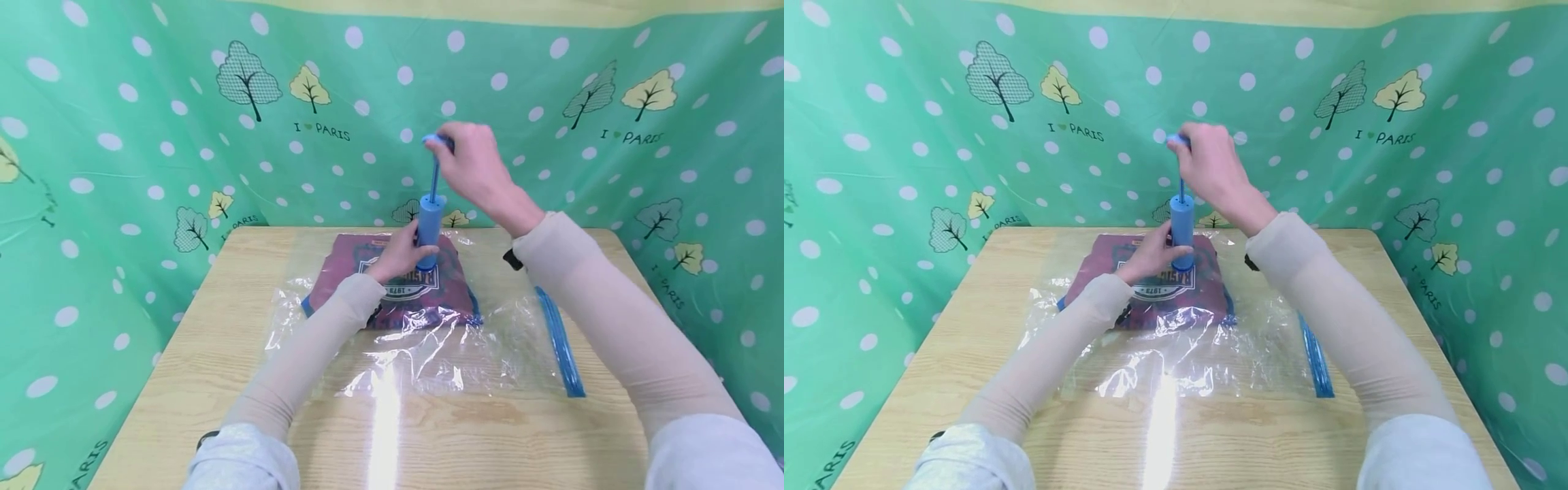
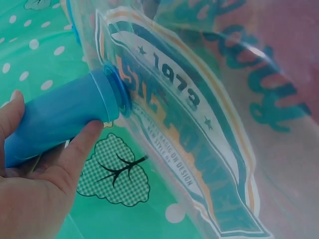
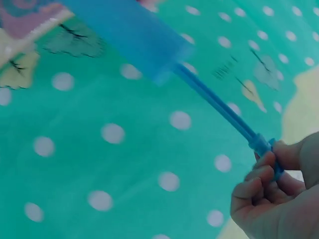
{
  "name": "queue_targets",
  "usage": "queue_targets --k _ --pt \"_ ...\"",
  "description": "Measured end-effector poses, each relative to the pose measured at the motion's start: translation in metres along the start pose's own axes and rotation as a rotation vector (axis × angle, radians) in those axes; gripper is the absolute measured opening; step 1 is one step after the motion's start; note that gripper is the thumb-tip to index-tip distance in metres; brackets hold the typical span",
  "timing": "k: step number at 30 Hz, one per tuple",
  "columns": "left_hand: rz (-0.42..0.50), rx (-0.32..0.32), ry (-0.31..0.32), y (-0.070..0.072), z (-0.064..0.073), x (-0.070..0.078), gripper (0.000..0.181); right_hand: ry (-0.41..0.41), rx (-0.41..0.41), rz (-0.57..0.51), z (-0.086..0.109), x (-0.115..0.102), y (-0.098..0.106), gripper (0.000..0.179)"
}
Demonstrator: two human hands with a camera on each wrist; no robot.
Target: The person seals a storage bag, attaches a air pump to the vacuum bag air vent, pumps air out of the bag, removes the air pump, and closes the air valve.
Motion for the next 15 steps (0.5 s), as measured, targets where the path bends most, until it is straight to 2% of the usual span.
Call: queue_targets --k 5,9,12,15 --pt "0.0 0.004 -0.018 0.0 0.0 0.0 0.057 0.049 0.179 -0.018 -0.01 -0.027 0.037 0.031" --pt "0.02 0.006 -0.028 0.0 -0.002 -0.002 0.058 0.082 0.248 -0.003 -0.009 -0.037 0.047 0.034" --pt "0.032 0.001 -0.039 -0.001 -0.003 -0.003 0.059 0.069 0.236 -0.004 -0.008 -0.033 0.042 0.034" --pt "0.035 0.001 -0.037 -0.001 -0.002 -0.003 0.059 0.022 0.15 -0.015 -0.006 -0.019 0.022 0.031"
Point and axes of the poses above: each hand's wrist, its own z-axis away from the middle knuckle, its own y-axis out of the back of the hand, x = y × z, the point moved 7 cm from there along -z, towards the middle knuckle, and after that the axes turned 2 degrees about -x, right-handed, at the moved point
